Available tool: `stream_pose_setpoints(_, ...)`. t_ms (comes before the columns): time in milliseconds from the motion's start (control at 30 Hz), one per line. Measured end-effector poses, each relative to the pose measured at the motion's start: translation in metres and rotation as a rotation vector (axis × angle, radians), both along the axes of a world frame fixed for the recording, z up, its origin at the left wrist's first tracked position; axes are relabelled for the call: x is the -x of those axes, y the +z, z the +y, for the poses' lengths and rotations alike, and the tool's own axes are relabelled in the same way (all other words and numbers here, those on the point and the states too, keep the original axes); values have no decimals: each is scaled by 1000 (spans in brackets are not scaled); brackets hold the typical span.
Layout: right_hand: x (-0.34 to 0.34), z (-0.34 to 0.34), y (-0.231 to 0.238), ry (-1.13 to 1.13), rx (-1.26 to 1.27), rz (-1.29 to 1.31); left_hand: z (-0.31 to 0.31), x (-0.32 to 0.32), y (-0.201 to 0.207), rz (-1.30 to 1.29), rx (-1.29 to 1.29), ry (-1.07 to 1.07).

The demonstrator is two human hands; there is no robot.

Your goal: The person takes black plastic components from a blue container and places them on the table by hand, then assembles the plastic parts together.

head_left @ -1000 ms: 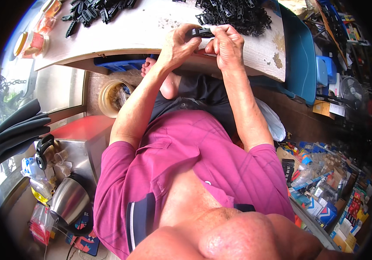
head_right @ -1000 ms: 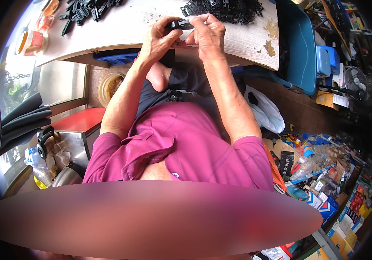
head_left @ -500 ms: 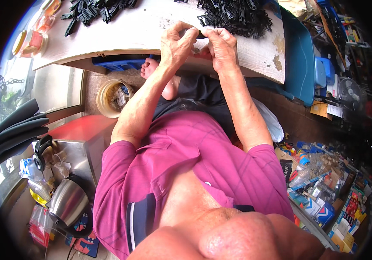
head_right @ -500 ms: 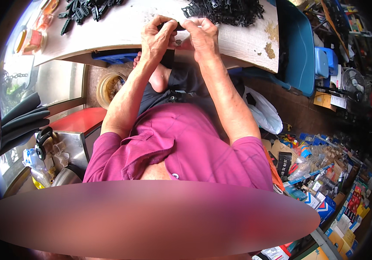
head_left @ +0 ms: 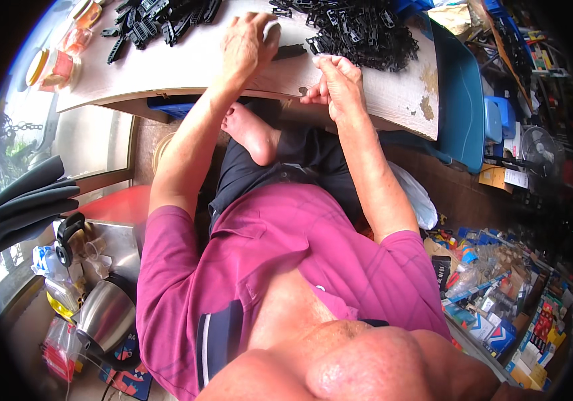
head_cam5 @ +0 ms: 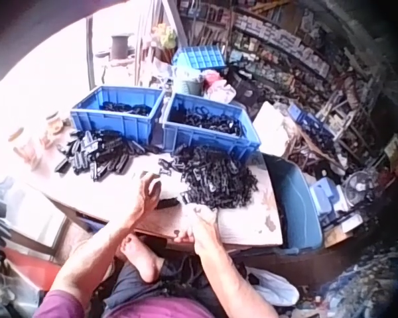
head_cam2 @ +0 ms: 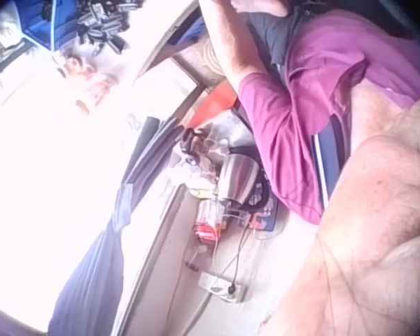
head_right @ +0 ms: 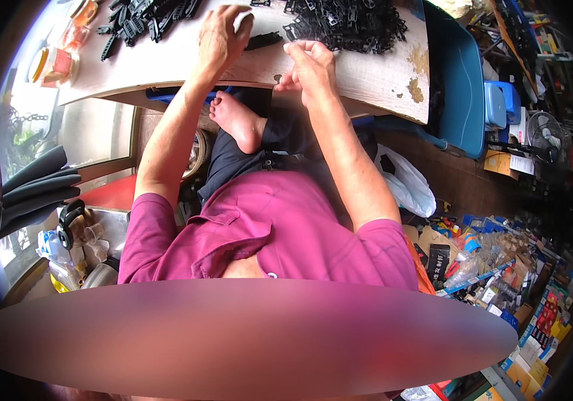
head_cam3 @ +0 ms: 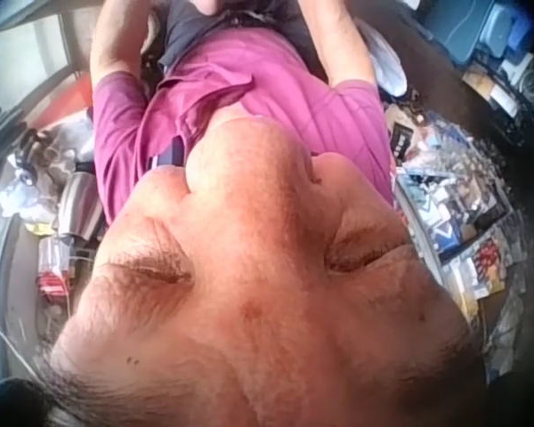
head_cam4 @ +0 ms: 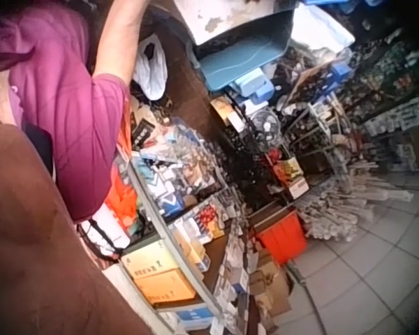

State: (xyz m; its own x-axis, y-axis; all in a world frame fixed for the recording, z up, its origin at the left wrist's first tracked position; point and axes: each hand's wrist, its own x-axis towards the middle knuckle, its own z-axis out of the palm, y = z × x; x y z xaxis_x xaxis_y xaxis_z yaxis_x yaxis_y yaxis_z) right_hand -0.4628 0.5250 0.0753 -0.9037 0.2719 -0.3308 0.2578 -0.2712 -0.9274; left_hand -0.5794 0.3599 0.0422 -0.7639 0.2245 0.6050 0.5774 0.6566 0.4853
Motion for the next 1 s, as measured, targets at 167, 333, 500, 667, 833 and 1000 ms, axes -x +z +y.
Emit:
stream_pose_setpoints(167,1,-2,-2,14,-18,-1,-1,65,22,137,172,-89)
stream_pose_setpoints(333,1,-1,-4,28,16,16,-9,101,19,204,113,-480)
stream_pose_setpoints(500,3,0,-4,40,17,6,-5,103,18,156,404,-274)
stream_pose_setpoints(667,4,0,-3,35,9,21,-12,83,22,196,419,-287)
stream_pose_setpoints(833,3,1,-5,34,3,14,-4,73,32,22,316,-121)
stream_pose_setpoints(1000,2,1,-6,43,3,27,-1,97,25,132,257,-394)
